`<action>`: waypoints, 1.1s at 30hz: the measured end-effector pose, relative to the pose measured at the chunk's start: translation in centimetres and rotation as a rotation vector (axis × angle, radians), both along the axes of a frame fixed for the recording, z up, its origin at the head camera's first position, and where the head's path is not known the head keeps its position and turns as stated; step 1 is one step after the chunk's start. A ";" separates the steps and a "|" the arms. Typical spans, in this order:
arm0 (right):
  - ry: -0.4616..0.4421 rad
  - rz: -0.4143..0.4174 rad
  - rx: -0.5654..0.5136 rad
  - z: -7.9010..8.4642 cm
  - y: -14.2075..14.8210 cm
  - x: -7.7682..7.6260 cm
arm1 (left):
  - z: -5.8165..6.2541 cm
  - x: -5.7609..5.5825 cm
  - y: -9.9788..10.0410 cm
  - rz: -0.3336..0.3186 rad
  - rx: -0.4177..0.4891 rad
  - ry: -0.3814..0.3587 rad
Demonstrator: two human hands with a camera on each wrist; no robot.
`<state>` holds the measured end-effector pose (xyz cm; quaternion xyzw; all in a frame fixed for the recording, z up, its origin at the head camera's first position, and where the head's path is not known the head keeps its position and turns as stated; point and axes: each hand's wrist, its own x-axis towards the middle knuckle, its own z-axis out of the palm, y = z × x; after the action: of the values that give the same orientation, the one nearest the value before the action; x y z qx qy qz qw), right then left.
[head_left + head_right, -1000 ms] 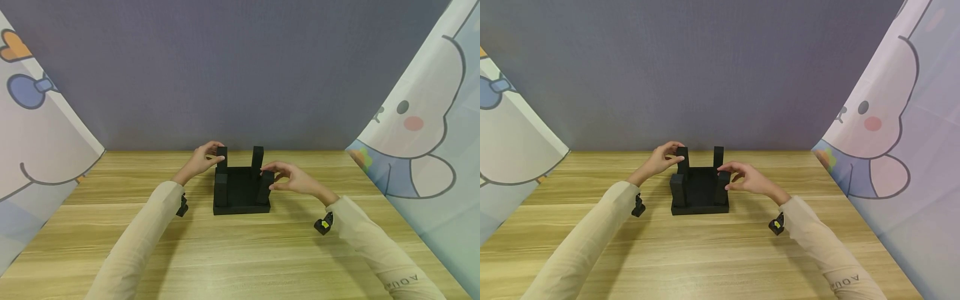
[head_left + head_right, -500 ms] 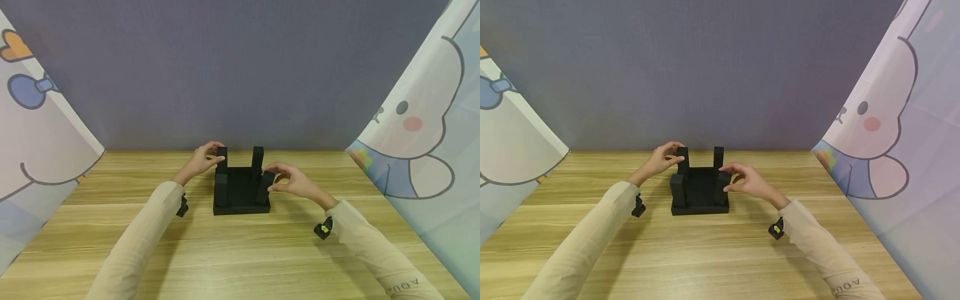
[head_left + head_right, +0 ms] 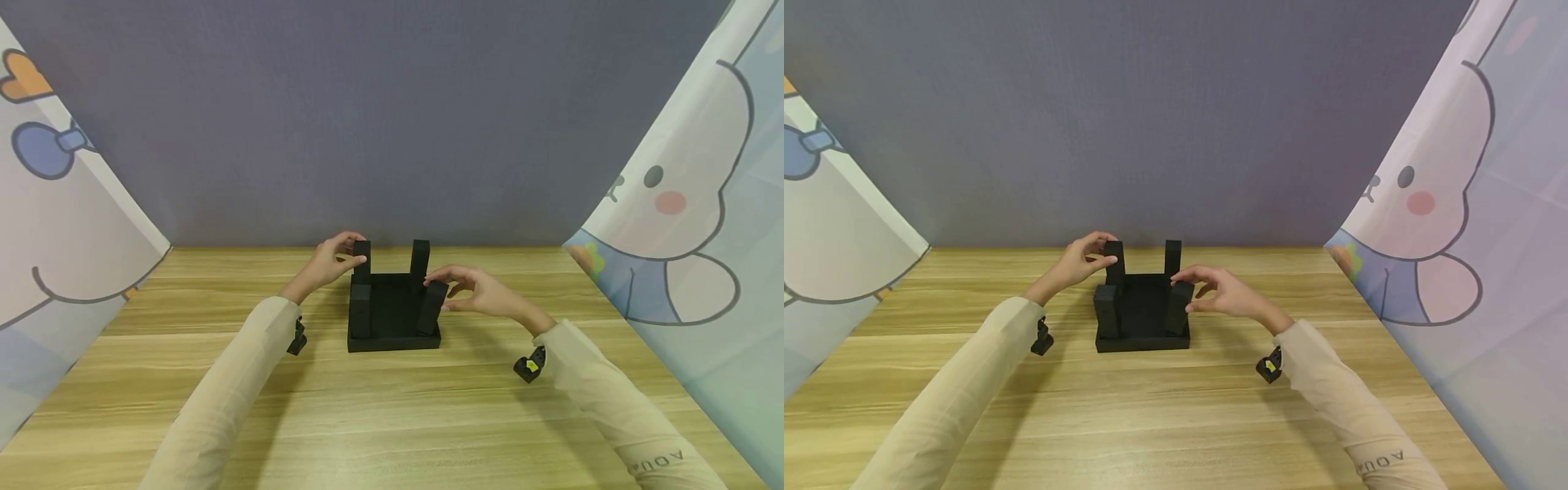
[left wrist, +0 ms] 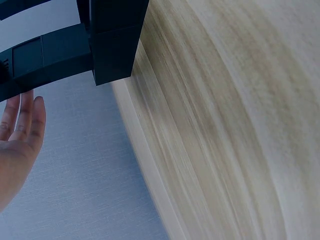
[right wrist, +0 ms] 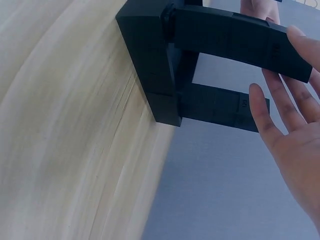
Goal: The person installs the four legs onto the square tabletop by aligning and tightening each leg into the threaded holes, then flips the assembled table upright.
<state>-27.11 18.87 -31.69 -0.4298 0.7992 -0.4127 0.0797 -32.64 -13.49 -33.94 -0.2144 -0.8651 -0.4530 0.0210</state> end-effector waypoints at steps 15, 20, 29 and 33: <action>0.081 -0.187 -0.078 0.7 -1.3 2.7 | -0.1 0.0 0.0 -0.002 -0.002 0.024; 0.094 -0.177 -0.082 -0.9 -0.7 1.4 | -0.1 -0.1 0.0 -0.003 0.002 0.019; 0.018 -0.068 -0.031 -0.4 -0.1 0.3 | -0.1 0.0 0.0 -0.004 0.005 0.014; 0.007 -0.047 -0.022 -0.1 0.0 0.2 | -0.1 -0.1 0.1 -0.005 0.006 0.014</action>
<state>-26.93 18.85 -31.82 -0.4131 0.8047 -0.4218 0.0622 -32.70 -13.43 -34.03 -0.2197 -0.8630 -0.4542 0.0263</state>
